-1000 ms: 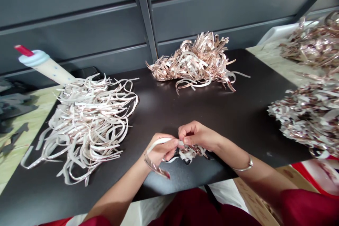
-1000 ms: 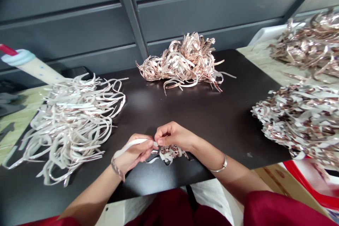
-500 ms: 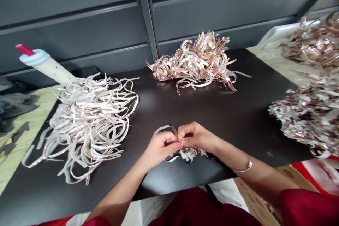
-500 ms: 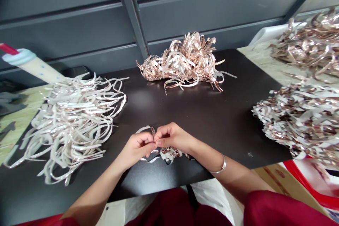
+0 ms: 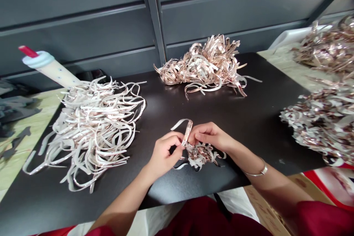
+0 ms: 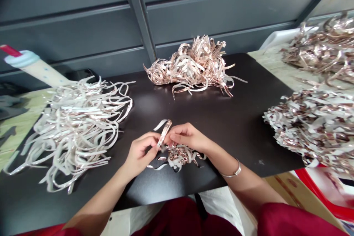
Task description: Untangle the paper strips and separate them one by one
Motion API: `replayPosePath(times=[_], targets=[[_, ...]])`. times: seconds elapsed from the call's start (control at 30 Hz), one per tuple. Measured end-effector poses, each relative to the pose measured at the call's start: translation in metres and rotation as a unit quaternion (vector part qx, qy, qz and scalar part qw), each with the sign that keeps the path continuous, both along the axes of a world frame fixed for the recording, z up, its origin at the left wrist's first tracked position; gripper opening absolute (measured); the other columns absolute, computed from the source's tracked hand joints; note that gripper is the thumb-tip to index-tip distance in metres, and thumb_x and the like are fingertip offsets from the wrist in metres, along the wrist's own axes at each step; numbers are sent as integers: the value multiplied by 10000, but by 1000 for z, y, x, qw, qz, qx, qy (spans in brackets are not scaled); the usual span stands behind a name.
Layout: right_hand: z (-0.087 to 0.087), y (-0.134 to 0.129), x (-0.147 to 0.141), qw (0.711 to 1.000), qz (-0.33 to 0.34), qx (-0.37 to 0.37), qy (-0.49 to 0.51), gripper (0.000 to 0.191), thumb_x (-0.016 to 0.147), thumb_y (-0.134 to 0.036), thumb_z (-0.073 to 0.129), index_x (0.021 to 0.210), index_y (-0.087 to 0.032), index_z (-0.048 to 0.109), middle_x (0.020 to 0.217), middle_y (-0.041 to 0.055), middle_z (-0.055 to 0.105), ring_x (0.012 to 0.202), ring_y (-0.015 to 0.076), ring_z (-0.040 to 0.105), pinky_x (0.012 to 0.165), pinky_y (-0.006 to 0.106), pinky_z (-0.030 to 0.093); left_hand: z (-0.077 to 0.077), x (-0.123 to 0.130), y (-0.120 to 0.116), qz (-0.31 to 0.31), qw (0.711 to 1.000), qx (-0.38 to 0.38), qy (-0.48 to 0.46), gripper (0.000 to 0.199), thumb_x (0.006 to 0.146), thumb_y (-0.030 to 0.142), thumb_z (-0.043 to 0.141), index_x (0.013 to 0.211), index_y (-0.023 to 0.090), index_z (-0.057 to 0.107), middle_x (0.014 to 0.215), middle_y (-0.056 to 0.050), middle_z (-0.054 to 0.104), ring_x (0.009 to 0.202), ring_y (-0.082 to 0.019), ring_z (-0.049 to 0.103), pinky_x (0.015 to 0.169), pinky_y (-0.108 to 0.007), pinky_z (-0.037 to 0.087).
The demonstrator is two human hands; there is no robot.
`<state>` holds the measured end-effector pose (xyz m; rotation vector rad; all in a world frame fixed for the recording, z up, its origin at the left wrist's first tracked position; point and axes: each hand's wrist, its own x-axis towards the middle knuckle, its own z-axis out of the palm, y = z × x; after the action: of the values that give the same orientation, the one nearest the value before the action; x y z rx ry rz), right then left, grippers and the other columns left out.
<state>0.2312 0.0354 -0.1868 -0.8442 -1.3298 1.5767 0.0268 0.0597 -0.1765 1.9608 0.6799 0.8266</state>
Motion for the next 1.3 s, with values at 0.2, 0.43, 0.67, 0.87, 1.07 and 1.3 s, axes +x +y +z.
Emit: replayPosePath(times=[0.2,0.43,0.67,0.87,1.07,1.3], targets=[[0,-6,-15,959,-92,182,-196,398,737,-522,673,725,-124,651,662,28,587,595,121,518,550,231,403,-2,1,-7,9,988,146,52,123,779,84,512,692,165,542,1020,-88,610,903,-159,603,772,-253,467],[2,-3,-13,945,-82,189,-252,263,863,-328,577,680,-145,621,672,15,600,612,109,544,591,220,410,-3,1,-4,-13,998,53,26,160,822,114,516,684,155,584,1012,-91,623,931,-168,597,801,-273,457],[9,1,3,963,1,178,-202,225,879,-297,554,749,-127,623,743,36,621,670,118,570,623,222,434,-5,-2,7,-86,982,-160,-49,279,813,318,609,611,125,607,913,-94,632,810,-177,599,722,-286,453],[10,-4,-8,935,15,280,-218,164,859,-177,578,702,-145,607,710,22,617,680,116,555,668,229,426,-15,3,4,-112,879,-456,-85,498,684,234,764,1127,201,540,861,-19,628,713,-132,632,700,-266,498],[8,-5,-14,911,-51,314,-262,111,827,-165,626,717,-162,611,687,8,618,683,125,539,673,239,414,-19,6,2,-93,852,-495,-143,503,632,107,784,1071,202,558,883,1,609,725,-97,608,616,-176,490],[9,-6,-14,899,-39,311,-306,126,862,-184,584,748,-176,638,697,14,620,694,138,532,684,258,415,-21,7,3,-50,865,-479,-137,461,637,155,787,1006,196,514,857,8,604,703,-106,616,626,-211,510]])
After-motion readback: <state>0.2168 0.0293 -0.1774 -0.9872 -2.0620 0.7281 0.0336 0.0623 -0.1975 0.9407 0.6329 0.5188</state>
